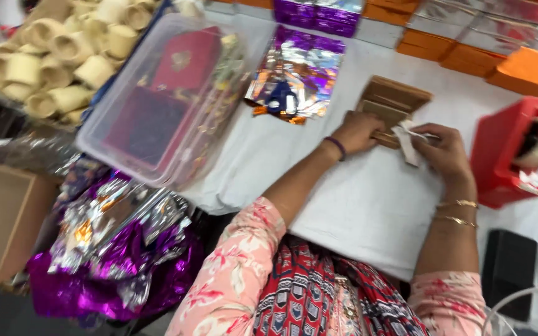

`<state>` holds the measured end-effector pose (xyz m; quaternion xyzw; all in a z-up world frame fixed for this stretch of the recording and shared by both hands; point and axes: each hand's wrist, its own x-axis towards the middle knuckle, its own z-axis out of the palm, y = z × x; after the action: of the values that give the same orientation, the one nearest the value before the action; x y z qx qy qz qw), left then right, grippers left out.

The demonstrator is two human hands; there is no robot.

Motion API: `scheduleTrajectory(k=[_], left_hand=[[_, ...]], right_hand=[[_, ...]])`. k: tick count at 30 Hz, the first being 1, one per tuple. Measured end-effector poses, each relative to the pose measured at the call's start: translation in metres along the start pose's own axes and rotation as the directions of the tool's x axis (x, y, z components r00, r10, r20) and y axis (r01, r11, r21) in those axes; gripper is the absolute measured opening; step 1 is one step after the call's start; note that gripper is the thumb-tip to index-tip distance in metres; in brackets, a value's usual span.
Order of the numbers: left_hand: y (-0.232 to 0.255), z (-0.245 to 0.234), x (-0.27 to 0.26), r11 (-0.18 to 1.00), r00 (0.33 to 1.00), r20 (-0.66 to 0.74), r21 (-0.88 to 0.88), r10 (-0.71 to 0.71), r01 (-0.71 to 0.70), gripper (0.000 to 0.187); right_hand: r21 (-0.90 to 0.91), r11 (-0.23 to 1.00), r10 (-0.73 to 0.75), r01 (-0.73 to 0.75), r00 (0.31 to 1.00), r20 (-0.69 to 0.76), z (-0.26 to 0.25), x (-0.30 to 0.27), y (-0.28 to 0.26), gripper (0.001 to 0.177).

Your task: Cleaning and preparing small wooden gift boxes by wiping them and adding padding.

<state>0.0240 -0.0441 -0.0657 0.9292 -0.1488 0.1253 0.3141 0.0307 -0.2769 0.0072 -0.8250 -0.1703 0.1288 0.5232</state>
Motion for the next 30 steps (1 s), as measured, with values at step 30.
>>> scheduleTrajectory(k=[30], left_hand=[[-0.008, 0.022, 0.005, 0.968, 0.982, -0.085, -0.174, 0.171, -0.184, 0.022]], right_hand=[[-0.120, 0.965, -0.263, 0.235, 0.898, -0.354, 0.016, 0.023, 0.049, 0.024]])
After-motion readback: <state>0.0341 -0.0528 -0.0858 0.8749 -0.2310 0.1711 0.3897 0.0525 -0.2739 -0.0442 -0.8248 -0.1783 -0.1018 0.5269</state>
